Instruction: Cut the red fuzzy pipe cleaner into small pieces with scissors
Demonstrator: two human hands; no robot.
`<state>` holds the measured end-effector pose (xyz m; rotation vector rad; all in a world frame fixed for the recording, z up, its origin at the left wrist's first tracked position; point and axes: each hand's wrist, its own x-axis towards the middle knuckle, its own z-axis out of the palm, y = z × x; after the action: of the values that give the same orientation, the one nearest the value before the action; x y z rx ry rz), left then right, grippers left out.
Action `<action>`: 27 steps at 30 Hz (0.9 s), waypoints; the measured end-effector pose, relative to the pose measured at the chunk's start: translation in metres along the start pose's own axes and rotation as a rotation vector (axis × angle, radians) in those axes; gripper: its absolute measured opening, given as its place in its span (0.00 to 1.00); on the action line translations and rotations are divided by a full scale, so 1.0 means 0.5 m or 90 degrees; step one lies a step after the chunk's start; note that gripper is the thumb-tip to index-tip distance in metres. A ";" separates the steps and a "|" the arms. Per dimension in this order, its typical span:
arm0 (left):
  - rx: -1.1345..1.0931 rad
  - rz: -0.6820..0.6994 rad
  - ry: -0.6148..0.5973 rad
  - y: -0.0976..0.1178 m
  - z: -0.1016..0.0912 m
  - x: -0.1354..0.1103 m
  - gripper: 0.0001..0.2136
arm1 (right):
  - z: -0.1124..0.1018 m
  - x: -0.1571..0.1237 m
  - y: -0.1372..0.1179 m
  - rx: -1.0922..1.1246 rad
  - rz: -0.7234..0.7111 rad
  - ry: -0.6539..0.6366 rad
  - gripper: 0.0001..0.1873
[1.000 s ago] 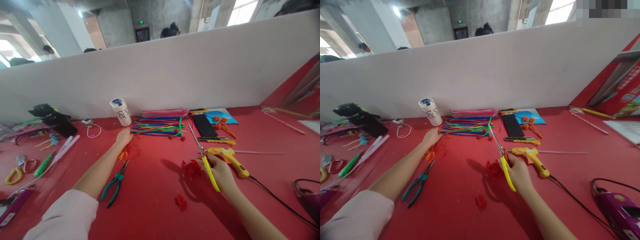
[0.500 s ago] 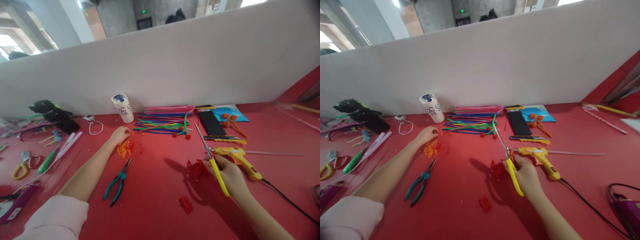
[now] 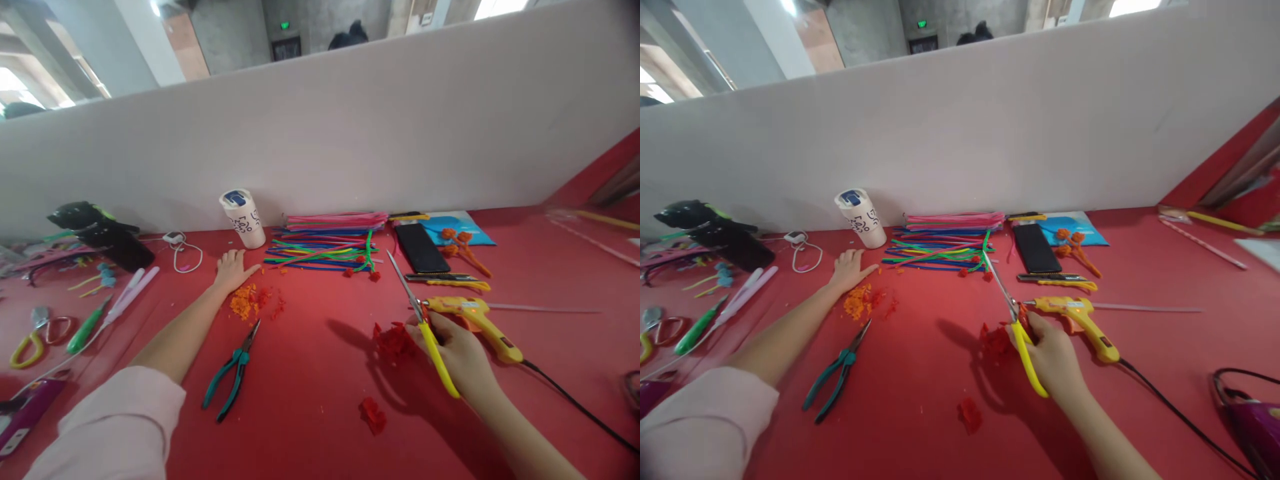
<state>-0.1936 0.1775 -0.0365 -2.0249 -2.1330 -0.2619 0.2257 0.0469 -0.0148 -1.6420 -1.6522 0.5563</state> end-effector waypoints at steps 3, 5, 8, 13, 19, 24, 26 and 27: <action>-0.017 0.069 -0.017 -0.022 -0.016 -0.020 0.32 | 0.004 -0.001 0.001 -0.006 0.011 -0.042 0.15; -0.029 0.089 -0.004 -0.025 -0.031 -0.023 0.32 | 0.007 -0.001 0.002 -0.021 0.018 -0.061 0.15; -0.045 0.089 0.045 0.003 -0.048 -0.012 0.27 | 0.008 -0.001 0.002 -0.031 0.017 -0.069 0.15; -0.076 0.219 0.013 0.123 -0.050 0.009 0.11 | 0.003 0.001 0.003 -0.029 0.006 -0.061 0.14; -0.051 0.286 -0.046 0.223 -0.036 0.018 0.09 | 0.001 0.002 0.008 -0.044 0.005 -0.045 0.13; -0.020 0.253 -0.076 0.255 -0.027 0.023 0.14 | 0.005 -0.001 0.007 -0.056 0.002 -0.047 0.15; -0.020 0.249 -0.095 0.264 -0.028 0.022 0.15 | 0.006 -0.003 0.006 -0.061 0.001 -0.049 0.15; -0.023 0.249 -0.109 0.265 -0.031 0.022 0.15 | 0.005 -0.004 0.005 -0.063 0.000 -0.050 0.16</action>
<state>-0.0618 0.1911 -0.0189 -2.5061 -1.7713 -0.0713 0.2252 0.0457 -0.0188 -1.7101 -1.7616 0.5534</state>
